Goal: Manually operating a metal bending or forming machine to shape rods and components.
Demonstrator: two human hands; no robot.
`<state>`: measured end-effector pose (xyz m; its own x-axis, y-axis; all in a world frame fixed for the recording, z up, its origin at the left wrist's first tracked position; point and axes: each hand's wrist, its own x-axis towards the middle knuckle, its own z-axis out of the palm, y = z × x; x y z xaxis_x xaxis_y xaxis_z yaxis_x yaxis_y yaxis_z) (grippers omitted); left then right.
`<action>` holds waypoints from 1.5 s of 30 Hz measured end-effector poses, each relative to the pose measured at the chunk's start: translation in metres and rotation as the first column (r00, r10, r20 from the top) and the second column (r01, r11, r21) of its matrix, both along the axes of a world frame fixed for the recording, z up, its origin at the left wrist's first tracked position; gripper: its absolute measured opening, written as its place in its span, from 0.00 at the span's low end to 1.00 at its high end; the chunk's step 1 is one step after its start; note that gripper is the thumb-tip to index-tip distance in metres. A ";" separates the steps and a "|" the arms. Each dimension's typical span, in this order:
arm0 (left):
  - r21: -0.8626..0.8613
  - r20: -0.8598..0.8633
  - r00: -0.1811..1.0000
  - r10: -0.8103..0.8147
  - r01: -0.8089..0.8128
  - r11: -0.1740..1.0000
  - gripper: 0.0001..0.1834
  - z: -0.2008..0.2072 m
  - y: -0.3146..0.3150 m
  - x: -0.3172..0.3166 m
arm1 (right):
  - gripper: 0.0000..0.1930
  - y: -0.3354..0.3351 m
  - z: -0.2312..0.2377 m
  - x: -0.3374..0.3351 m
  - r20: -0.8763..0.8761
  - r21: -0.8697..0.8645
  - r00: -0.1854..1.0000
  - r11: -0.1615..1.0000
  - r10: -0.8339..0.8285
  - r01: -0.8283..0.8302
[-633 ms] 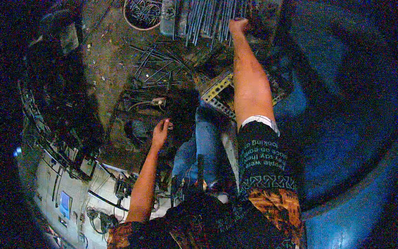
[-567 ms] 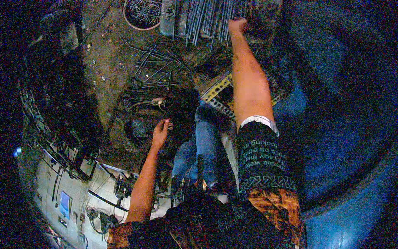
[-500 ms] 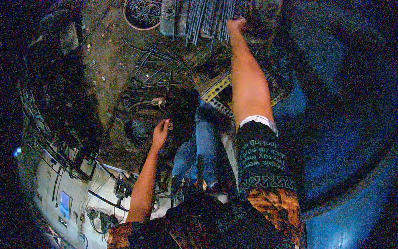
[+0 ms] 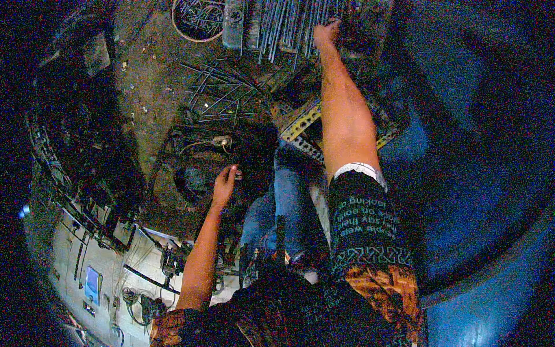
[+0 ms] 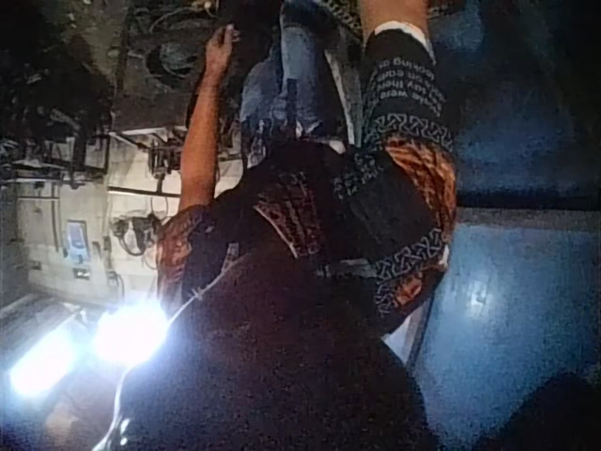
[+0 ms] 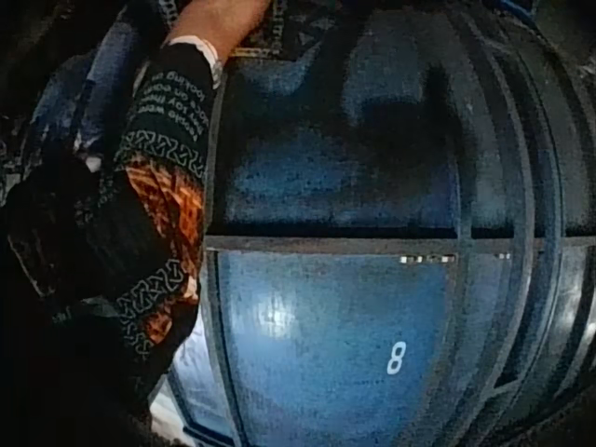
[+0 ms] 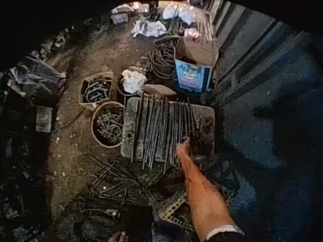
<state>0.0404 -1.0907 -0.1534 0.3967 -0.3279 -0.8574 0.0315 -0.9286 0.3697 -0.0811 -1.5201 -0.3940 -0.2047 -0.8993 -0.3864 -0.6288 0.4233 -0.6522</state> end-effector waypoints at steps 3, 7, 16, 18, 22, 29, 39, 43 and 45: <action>0.006 0.003 1.000 -0.012 0.012 1.000 0.17 0.000 -0.001 0.001 | 0.23 0.001 0.003 0.001 0.104 -0.001 0.995 1.000 -0.006 0.006; -0.022 -0.006 1.000 0.023 -0.024 0.999 0.17 -0.003 0.009 0.004 | 0.22 0.009 -0.009 0.009 0.131 -0.105 0.985 0.987 -0.110 0.124; -0.010 -0.009 1.000 0.015 -0.015 1.000 0.19 0.003 -0.006 0.001 | 0.17 0.008 -0.035 -0.003 0.144 -0.262 0.979 0.949 -0.142 0.176; 0.026 -0.038 0.999 0.016 -0.015 1.000 0.20 0.003 -0.007 0.001 | 0.14 0.006 -0.037 -0.008 0.107 -0.297 0.990 0.947 -0.096 0.124; -0.021 -0.022 1.000 0.021 -0.022 1.000 0.20 -0.004 -0.002 -0.002 | 0.11 0.009 -0.028 0.000 -0.013 -0.268 0.992 0.956 -0.129 0.121; 0.006 -0.052 0.998 0.038 -0.037 0.999 0.19 -0.006 0.009 0.003 | 0.16 0.011 0.006 0.024 -0.239 0.089 0.970 0.996 0.048 -0.027; 0.015 -0.010 1.000 -0.003 0.003 1.000 0.21 0.000 0.012 0.006 | 0.14 0.018 0.028 0.029 -0.135 0.157 0.991 0.987 -0.016 0.038; -0.054 -0.065 0.997 -0.029 0.026 0.998 0.20 -0.012 -0.008 -0.010 | 0.13 -0.033 -0.036 -0.041 -0.207 0.070 0.977 0.997 0.045 -0.031; 0.001 -0.085 0.996 -0.007 0.007 1.000 0.22 -0.008 -0.007 -0.005 | 0.12 -0.021 -0.038 -0.034 -0.284 0.172 0.933 0.969 0.220 -0.177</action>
<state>0.0353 -1.0980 -0.1615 0.3197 -0.3297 -0.8883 0.0562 -0.9293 0.3651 -0.1150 -1.5410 -0.4318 -0.1532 -0.8739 -0.4613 -0.8657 0.3438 -0.3639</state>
